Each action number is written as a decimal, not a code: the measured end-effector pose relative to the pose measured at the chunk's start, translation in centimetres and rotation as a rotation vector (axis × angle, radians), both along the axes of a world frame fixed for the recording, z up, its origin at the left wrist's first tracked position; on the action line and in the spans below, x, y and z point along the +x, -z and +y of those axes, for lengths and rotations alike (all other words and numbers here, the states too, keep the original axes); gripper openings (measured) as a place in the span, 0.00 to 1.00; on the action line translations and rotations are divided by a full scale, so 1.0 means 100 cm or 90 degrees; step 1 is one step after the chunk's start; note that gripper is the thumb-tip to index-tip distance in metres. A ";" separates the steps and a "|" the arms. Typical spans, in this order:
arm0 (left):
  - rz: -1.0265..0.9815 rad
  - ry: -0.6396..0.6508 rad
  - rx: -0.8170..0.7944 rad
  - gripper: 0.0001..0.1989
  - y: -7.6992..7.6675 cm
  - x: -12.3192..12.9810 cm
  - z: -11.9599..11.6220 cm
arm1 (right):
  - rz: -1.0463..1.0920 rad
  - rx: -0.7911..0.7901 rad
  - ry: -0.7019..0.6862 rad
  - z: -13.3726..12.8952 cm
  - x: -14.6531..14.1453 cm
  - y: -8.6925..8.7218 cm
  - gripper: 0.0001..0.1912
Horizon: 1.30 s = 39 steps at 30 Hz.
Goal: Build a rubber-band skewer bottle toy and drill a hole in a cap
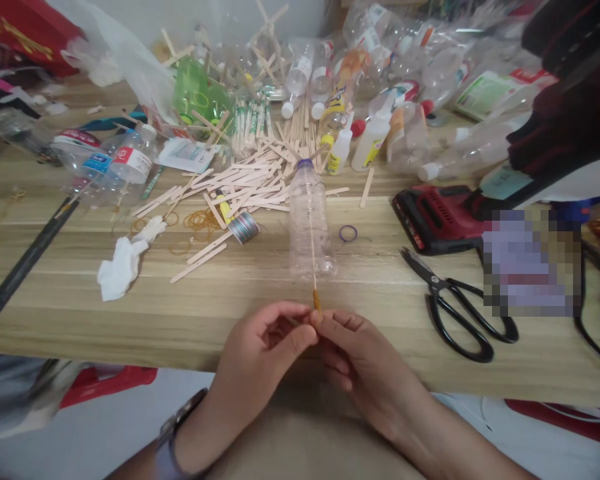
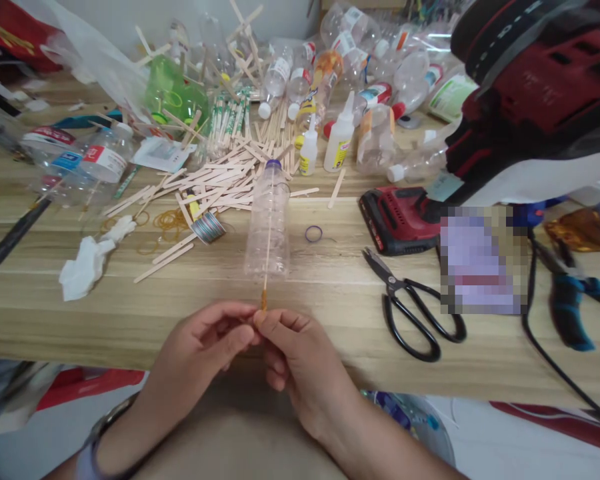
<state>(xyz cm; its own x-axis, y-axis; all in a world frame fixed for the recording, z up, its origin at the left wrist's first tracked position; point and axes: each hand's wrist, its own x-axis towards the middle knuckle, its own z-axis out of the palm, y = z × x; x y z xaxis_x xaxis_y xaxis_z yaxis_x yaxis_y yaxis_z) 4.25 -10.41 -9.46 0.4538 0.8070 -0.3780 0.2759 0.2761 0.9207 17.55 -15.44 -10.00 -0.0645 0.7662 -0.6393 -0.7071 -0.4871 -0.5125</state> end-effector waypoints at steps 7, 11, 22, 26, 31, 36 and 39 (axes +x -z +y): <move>0.138 0.104 0.517 0.08 0.002 -0.008 0.000 | -0.042 0.013 -0.014 -0.002 -0.002 0.005 0.22; 0.113 0.101 0.464 0.08 0.000 -0.006 0.005 | -0.039 0.035 -0.009 -0.005 -0.002 0.004 0.19; 0.021 -0.035 -0.075 0.10 0.004 0.009 0.011 | 0.104 0.088 0.108 -0.006 -0.008 0.012 0.11; 0.211 0.025 0.204 0.15 -0.005 0.012 0.020 | 0.097 0.101 0.113 -0.007 -0.010 0.014 0.11; 0.148 0.158 0.181 0.08 -0.017 0.003 0.030 | 0.120 0.112 0.117 -0.008 -0.009 0.014 0.10; 0.128 -0.063 0.221 0.10 -0.008 0.014 0.026 | 0.147 0.105 0.120 -0.008 -0.010 0.014 0.11; 0.137 -0.138 0.344 0.09 0.000 0.020 0.019 | 0.153 0.089 0.138 -0.006 -0.010 0.015 0.12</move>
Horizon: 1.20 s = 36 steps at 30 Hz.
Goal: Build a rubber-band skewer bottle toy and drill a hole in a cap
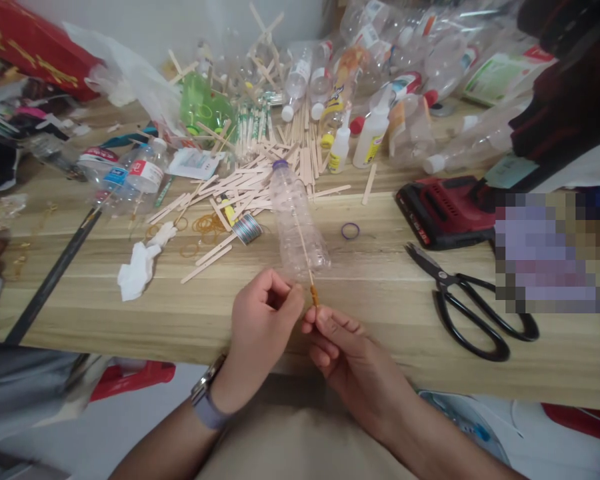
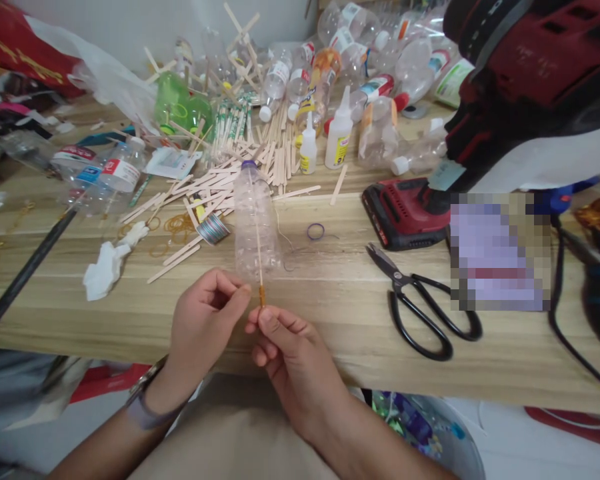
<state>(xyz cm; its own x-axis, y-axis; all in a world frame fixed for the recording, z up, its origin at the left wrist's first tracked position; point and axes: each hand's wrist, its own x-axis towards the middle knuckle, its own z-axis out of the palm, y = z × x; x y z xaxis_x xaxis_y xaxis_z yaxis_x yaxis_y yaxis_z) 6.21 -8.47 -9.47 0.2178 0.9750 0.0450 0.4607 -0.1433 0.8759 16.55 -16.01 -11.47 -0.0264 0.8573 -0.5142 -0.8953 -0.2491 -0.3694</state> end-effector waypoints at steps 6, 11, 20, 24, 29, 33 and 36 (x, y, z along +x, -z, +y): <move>0.252 0.187 0.238 0.09 -0.007 -0.019 0.003 | 0.022 -0.001 -0.006 0.000 0.001 0.000 0.11; 0.503 0.300 0.224 0.09 -0.029 -0.016 0.010 | 0.013 -0.003 -0.019 0.002 -0.002 0.001 0.12; 0.511 0.475 0.038 0.15 -0.045 -0.006 0.048 | -0.065 0.017 -0.080 0.003 -0.006 -0.001 0.14; 0.389 0.522 -0.214 0.15 -0.036 -0.017 0.071 | -0.086 0.019 -0.105 0.000 -0.006 -0.002 0.15; 0.125 0.522 -0.488 0.09 -0.020 -0.024 0.070 | -0.105 0.021 -0.121 0.001 -0.006 -0.007 0.16; -0.071 0.390 -0.575 0.09 -0.009 -0.023 0.052 | -0.084 -0.010 -0.122 0.005 -0.004 -0.010 0.16; -0.175 0.264 -0.661 0.12 -0.006 -0.019 0.037 | -0.028 -0.022 -0.106 0.008 -0.004 -0.008 0.15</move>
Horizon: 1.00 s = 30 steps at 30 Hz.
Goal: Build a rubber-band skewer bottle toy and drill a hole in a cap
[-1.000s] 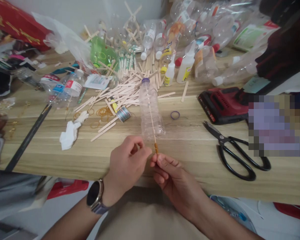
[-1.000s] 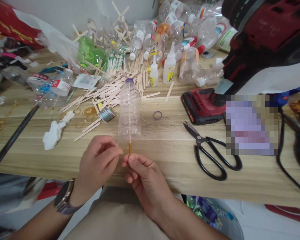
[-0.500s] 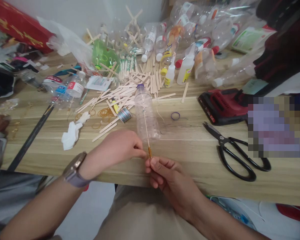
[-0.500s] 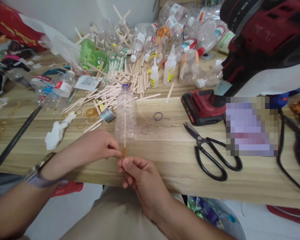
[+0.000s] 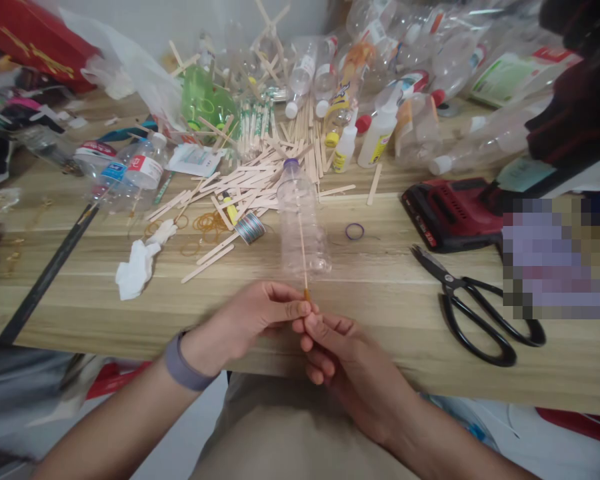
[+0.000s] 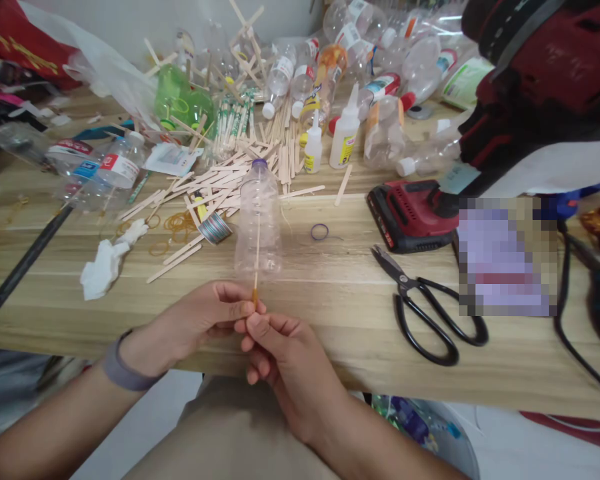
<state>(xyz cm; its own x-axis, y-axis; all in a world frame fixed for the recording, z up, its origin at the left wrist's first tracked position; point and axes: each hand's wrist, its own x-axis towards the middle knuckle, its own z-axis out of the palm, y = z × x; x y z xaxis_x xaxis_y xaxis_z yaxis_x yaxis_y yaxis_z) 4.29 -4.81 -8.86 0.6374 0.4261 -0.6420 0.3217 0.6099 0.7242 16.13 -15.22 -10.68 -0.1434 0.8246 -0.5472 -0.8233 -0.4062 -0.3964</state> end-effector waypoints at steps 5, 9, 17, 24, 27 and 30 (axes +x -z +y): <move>0.005 -0.091 -0.041 0.12 0.000 0.005 -0.013 | 0.113 -0.081 0.068 0.001 -0.001 0.005 0.14; -0.028 -0.083 -0.025 0.12 0.003 0.004 -0.017 | 0.131 -0.117 0.091 0.001 0.001 0.004 0.15; 0.000 -0.040 0.125 0.11 0.003 0.003 -0.021 | -0.064 -0.106 0.054 0.001 0.003 -0.004 0.16; 0.055 -0.003 0.249 0.10 0.002 0.000 -0.024 | -0.136 -0.074 -0.046 0.004 0.012 -0.009 0.14; 0.047 0.016 0.250 0.11 0.003 -0.001 -0.027 | -0.156 -0.061 -0.014 0.011 0.014 -0.008 0.15; 0.026 0.005 0.227 0.11 0.005 -0.002 -0.031 | -0.186 -0.037 0.003 0.018 0.015 -0.004 0.16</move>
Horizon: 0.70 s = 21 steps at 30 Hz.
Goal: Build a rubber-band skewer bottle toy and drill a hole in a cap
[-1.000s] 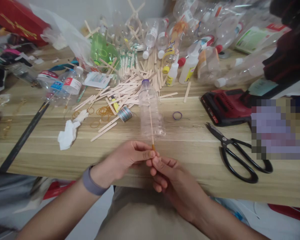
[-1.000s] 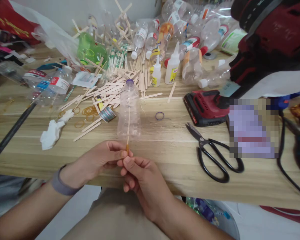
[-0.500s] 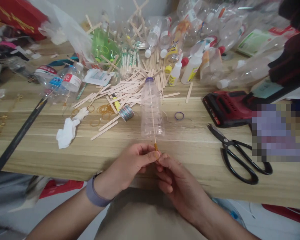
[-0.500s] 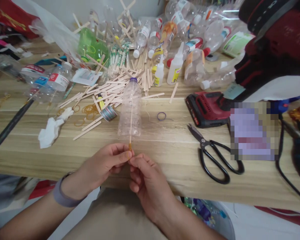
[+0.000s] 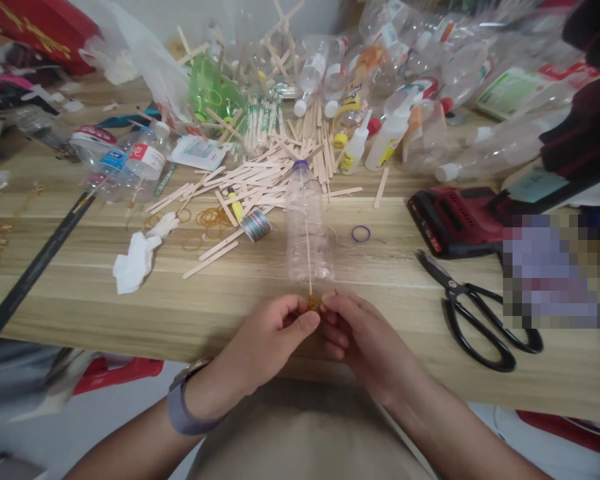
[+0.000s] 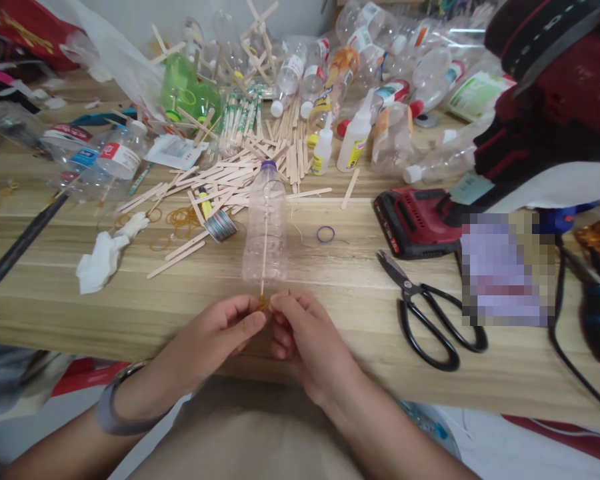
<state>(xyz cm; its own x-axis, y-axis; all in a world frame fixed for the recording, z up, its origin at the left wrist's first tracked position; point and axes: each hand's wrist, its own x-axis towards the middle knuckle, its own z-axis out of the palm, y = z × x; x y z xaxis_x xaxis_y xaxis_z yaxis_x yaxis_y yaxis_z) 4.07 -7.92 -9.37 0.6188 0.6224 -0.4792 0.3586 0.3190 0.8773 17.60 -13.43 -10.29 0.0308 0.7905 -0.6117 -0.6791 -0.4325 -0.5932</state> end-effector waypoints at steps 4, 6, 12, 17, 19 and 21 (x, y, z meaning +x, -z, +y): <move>-0.009 -0.029 -0.053 0.13 0.002 0.000 -0.004 | -0.056 0.037 0.024 0.002 -0.001 0.004 0.21; -0.009 -0.050 -0.081 0.14 0.002 0.000 -0.006 | -0.070 0.032 0.026 0.000 -0.001 0.005 0.21; -0.048 -0.099 -0.168 0.17 0.001 0.004 -0.009 | -0.080 0.015 -0.059 -0.005 -0.002 0.006 0.20; -0.104 -0.143 -0.274 0.18 0.003 0.004 -0.014 | -0.066 0.018 -0.099 -0.001 -0.003 0.005 0.22; -0.129 -0.151 -0.301 0.18 0.006 0.003 -0.015 | -0.061 0.026 -0.103 -0.001 -0.003 0.004 0.23; -0.152 -0.151 -0.325 0.18 0.008 0.003 -0.016 | -0.059 0.032 -0.103 -0.001 -0.004 0.005 0.25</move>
